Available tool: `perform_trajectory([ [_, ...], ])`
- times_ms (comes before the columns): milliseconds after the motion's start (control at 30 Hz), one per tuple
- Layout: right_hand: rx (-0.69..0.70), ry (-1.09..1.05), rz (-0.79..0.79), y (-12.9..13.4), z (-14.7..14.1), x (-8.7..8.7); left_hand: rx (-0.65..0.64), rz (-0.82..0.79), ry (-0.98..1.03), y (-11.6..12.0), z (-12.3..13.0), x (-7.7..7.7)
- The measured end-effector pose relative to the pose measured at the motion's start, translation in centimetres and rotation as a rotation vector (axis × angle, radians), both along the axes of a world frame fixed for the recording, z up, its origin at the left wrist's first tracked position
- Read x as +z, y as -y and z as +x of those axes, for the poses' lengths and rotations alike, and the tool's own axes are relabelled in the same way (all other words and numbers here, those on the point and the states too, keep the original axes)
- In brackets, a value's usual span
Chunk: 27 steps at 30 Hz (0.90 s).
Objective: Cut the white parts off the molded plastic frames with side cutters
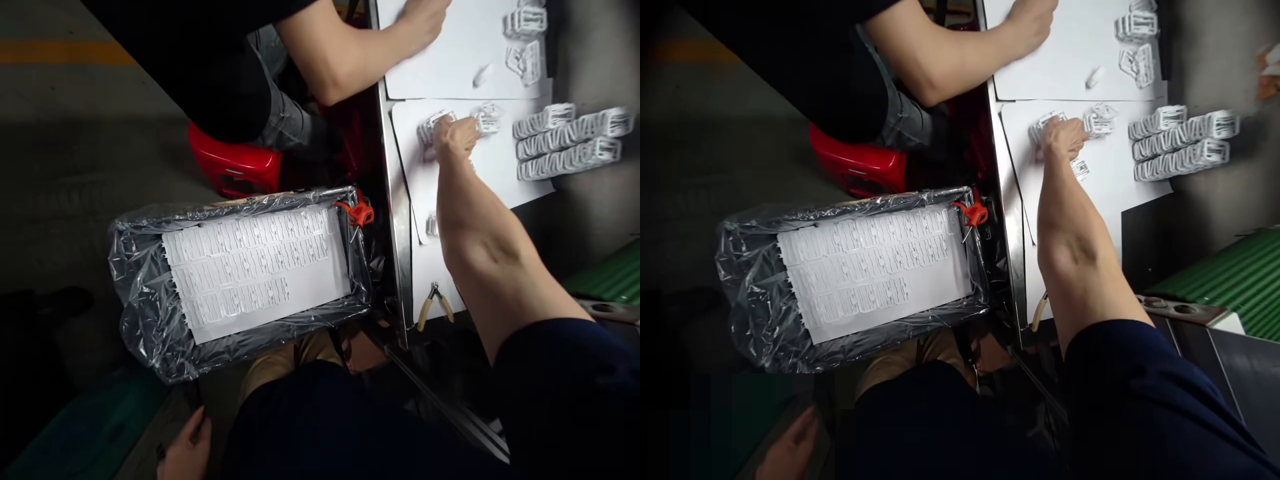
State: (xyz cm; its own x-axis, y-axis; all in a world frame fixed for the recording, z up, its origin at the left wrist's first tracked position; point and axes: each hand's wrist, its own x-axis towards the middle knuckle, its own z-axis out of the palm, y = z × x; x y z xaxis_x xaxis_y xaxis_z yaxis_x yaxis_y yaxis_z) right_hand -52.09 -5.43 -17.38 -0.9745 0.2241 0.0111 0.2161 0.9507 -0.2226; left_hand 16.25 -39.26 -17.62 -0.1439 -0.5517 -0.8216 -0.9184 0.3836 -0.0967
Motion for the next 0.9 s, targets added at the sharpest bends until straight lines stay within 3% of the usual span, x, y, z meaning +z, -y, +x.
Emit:
perform_trajectory([
  [67,-0.332,-0.132,-0.092,0.7,0.8,1.4,0.007,-0.005,-0.149,0.0,-4.7,-0.5],
  [100,-0.377,-0.236,-0.125,1.3,1.7,2.2,-0.044,-0.030,-0.271,-0.1,-7.2,-1.2],
  [133,-0.352,-0.365,-0.151,1.9,3.1,3.0,-0.148,-0.065,-0.430,-0.3,-9.7,-2.1],
  [200,-0.119,-0.596,-0.174,3.6,7.8,4.0,-0.540,-0.085,-0.647,-1.0,-14.2,-4.7],
  [233,0.000,-0.652,-0.216,4.7,11.1,4.0,-0.613,-0.068,-0.665,-1.5,-16.0,-6.1],
  [267,0.158,-0.555,-0.233,5.9,15.0,3.6,-0.666,-0.061,-0.670,-1.9,-17.5,-7.6],
  [367,0.674,0.024,-0.230,10.0,27.8,-0.1,-0.777,-0.039,-0.639,-3.0,-20.2,-10.7],
  [433,0.841,0.207,-0.236,12.6,34.9,-3.9,-0.852,-0.022,-0.616,-3.4,-20.9,-11.6],
  [500,0.928,0.354,-0.205,14.7,39.4,-7.6,-0.914,-0.013,-0.590,-3.6,-21.0,-11.8],
  [567,0.946,0.459,-0.152,15.9,41.4,-10.4,-0.955,-0.020,-0.563,-3.8,-21.2,-11.7],
  [667,0.929,0.551,-0.087,16.7,41.7,-12.4,-0.991,-0.032,-0.533,-3.9,-21.5,-11.7],
  [900,0.893,0.685,-0.053,17.6,41.1,-12.1,-1.026,0.057,-0.480,-3.7,-22.1,-11.1],
])
